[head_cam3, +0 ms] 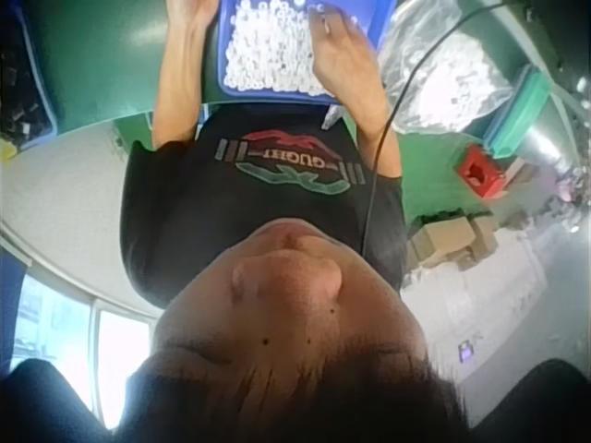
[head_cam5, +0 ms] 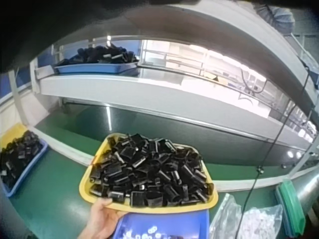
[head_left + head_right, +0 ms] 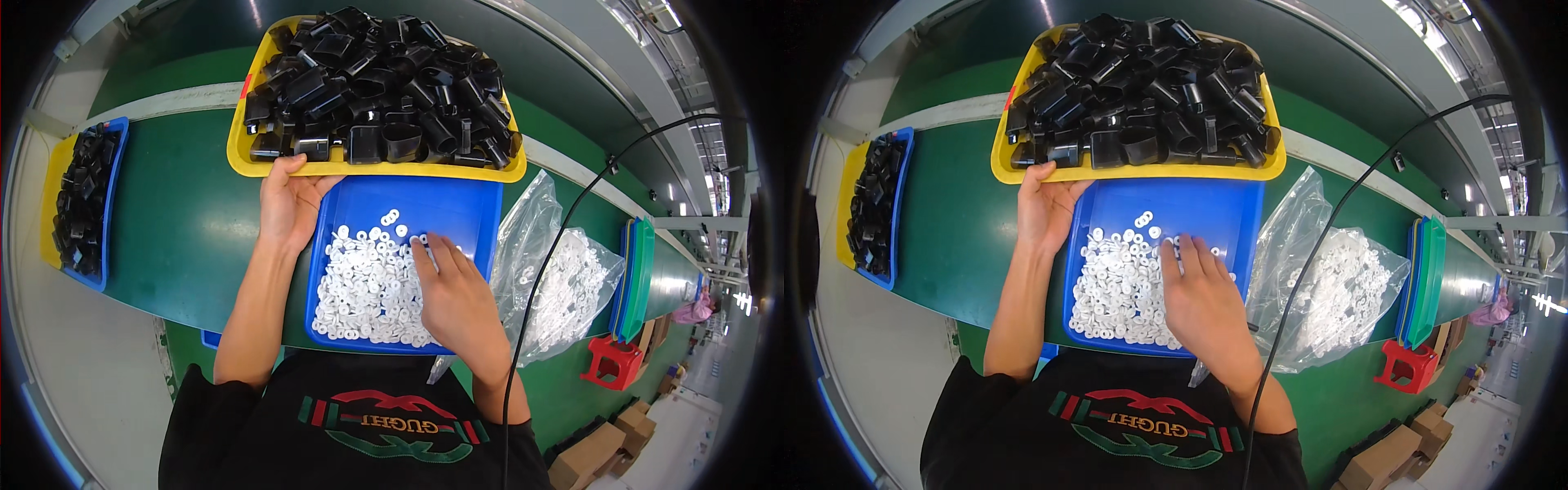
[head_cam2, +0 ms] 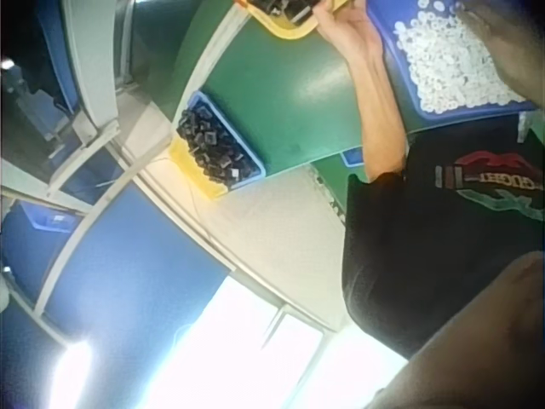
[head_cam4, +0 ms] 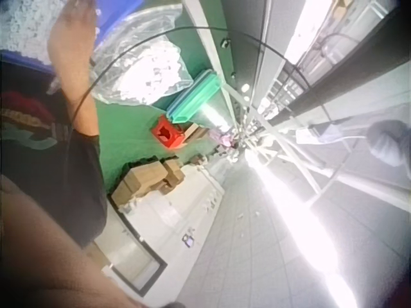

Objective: The person repeatedly picks up black plastic components from a yellow bin and inserts white washers into them using a small black tool. The person then places the assembled units into a blue bin. The task is performed continuously throughout the clip.

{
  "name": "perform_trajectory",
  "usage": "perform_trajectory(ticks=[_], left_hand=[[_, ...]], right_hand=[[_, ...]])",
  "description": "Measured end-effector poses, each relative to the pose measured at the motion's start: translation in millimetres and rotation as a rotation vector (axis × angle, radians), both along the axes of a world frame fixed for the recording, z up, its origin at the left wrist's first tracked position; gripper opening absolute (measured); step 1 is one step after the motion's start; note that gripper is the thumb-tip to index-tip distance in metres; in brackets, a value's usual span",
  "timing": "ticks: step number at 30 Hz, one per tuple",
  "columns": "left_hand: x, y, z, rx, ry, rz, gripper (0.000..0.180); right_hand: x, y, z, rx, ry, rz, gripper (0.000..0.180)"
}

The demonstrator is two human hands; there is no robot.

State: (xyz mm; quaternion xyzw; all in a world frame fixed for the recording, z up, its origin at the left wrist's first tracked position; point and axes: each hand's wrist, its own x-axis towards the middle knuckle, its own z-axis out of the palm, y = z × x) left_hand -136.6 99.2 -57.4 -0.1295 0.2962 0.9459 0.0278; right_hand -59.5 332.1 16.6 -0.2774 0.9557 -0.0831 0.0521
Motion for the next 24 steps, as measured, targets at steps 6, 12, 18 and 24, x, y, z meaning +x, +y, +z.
perform_trajectory(ticks=[6, 12, 18, 24], left_hand=[[-3, 4, 1, 0.009, 0.032, 0.000, 0.035], [-1, -2, -3, -0.017, 0.071, -0.052, 0.039], [0, 2, 3, -0.037, 0.046, 0.011, 0.035], [0, 4, 4, -0.028, 0.070, -0.004, 0.037]], right_hand=[[-33, -20, -17, -0.131, 0.159, 0.079, 0.042], [-4, -18, -7, -0.183, -0.061, 0.177, 0.043], [-16, 29, -4, -0.749, -0.014, -0.172, 0.043], [-56, 78, -8, -1.723, -0.347, -0.957, 0.035]])
